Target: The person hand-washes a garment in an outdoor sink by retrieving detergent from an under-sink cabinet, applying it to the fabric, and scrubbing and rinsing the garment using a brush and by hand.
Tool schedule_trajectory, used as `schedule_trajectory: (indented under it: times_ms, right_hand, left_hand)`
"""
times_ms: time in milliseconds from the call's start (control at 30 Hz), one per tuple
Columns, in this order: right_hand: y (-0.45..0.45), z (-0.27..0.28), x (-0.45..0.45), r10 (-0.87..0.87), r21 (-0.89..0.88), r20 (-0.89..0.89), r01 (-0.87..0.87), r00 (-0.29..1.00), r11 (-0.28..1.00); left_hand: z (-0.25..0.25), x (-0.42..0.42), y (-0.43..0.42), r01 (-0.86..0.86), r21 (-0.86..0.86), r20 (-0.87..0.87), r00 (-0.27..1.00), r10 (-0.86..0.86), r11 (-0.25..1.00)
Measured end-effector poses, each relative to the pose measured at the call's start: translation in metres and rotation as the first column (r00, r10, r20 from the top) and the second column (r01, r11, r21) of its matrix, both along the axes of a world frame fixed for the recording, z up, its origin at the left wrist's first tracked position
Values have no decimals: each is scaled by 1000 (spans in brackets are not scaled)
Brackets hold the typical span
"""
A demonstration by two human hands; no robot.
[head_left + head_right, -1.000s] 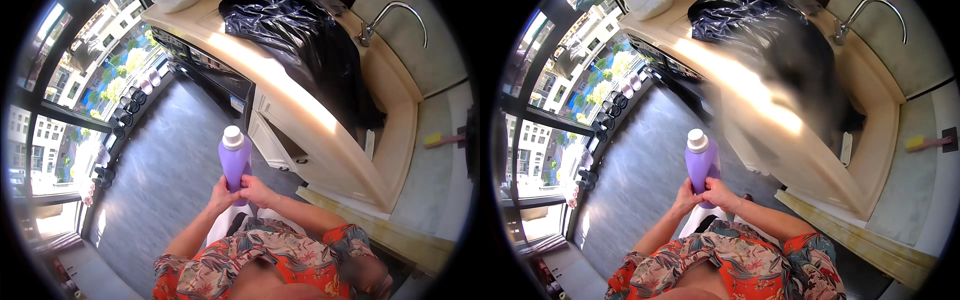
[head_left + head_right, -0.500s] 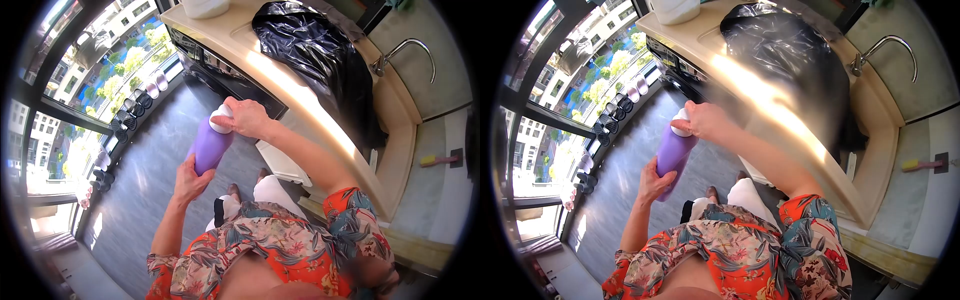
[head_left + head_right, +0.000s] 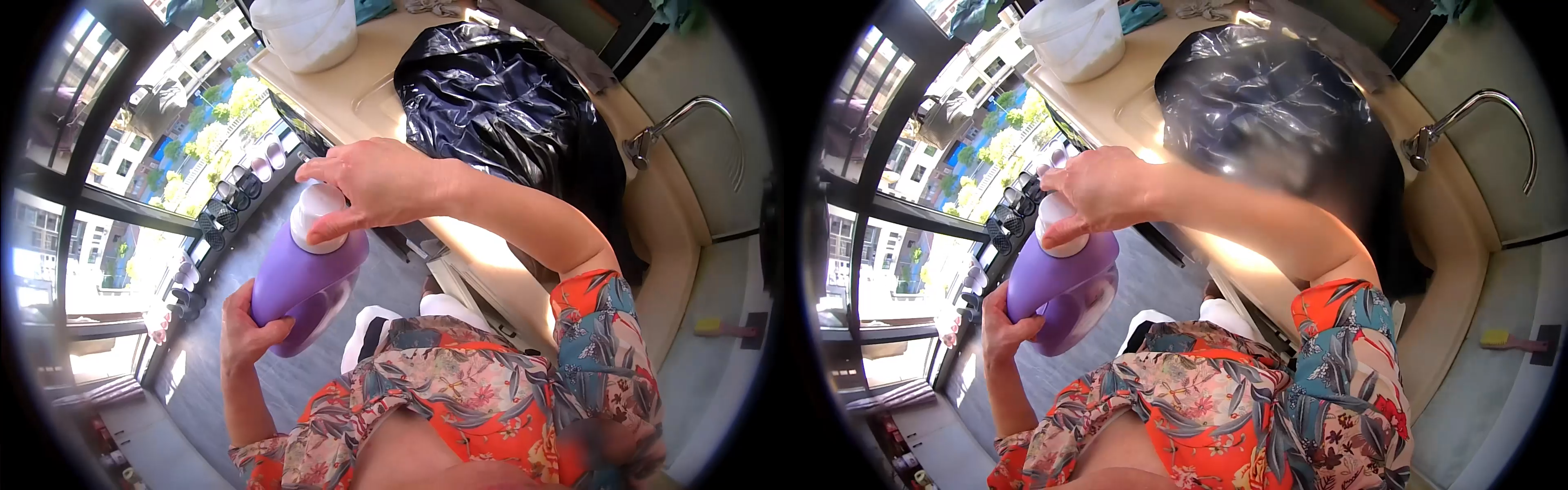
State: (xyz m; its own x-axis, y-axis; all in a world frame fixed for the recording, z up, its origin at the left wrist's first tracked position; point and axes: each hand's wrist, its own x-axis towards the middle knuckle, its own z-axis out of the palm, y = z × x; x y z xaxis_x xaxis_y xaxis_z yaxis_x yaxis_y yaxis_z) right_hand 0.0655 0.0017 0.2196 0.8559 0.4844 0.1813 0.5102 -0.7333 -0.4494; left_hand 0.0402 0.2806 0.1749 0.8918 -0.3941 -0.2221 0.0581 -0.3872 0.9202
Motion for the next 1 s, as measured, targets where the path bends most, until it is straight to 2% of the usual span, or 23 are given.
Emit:
schedule_trajectory:
  times_ms: [33, 133, 167, 267, 333, 400, 433, 533, 633, 700, 733, 867, 933, 1000]
  right_hand:
    - [1, 10, 4, -27, -116, -130, 12, 991, 993]
    - [-12, 14, 18, 103, -91, -97, -112, 990, 989]
    - [-22, 13, 24, 247, 14, 24, -248, 969, 969]
    - [-34, -5, 51, 389, 191, 236, -435, 890, 880]
    - [-27, 16, 46, 202, 5, -57, -202, 978, 979]
    - [-18, 33, 37, -69, -245, -300, -7, 951, 970]
    - [-17, 33, 42, -52, -219, -310, -19, 949, 975]
    - [-30, 16, 63, 317, 3, -12, -317, 948, 948]
    - [-32, 9, 74, 342, 124, 159, -362, 926, 924]
    - [-24, 18, 71, 106, 1, -69, -106, 992, 994]
    - [-21, 22, 71, -30, -81, -167, 16, 986, 997]
    - [-23, 15, 79, 127, -121, -107, -140, 986, 983]
    - [-28, 4, 90, 252, -27, 174, -251, 952, 968]
    - [-30, 3, 94, 248, 64, 222, -268, 943, 961]
  left_hand:
    - [8, 3, -6, -11, 5, -23, 1000, 11, 1000]
    - [24, 13, -18, -24, 46, -45, 999, 27, 999]
    - [26, 18, -21, -23, 65, -50, 998, 26, 998]
    - [22, 36, -22, 14, 113, 43, 999, -19, 994]
    - [21, 51, -22, 83, 157, 95, 991, -99, 984]
    - [19, 62, -23, 140, 189, 113, 980, -163, 972]
    - [20, 68, -24, 155, 193, 105, 978, -178, 969]
    - [19, 84, -23, 172, 169, 129, 972, -194, 971]
    - [18, 98, -22, 194, 164, 126, 968, -216, 967]
    - [25, 106, -24, 213, 199, 118, 964, -239, 957]
    - [24, 109, -24, 216, 198, 119, 963, -242, 956]
    - [26, 118, -24, 214, 184, 95, 967, -234, 959]
    - [27, 122, -23, 203, 154, 88, 972, -218, 967]
    - [24, 127, -20, 190, 109, 99, 974, -201, 976]
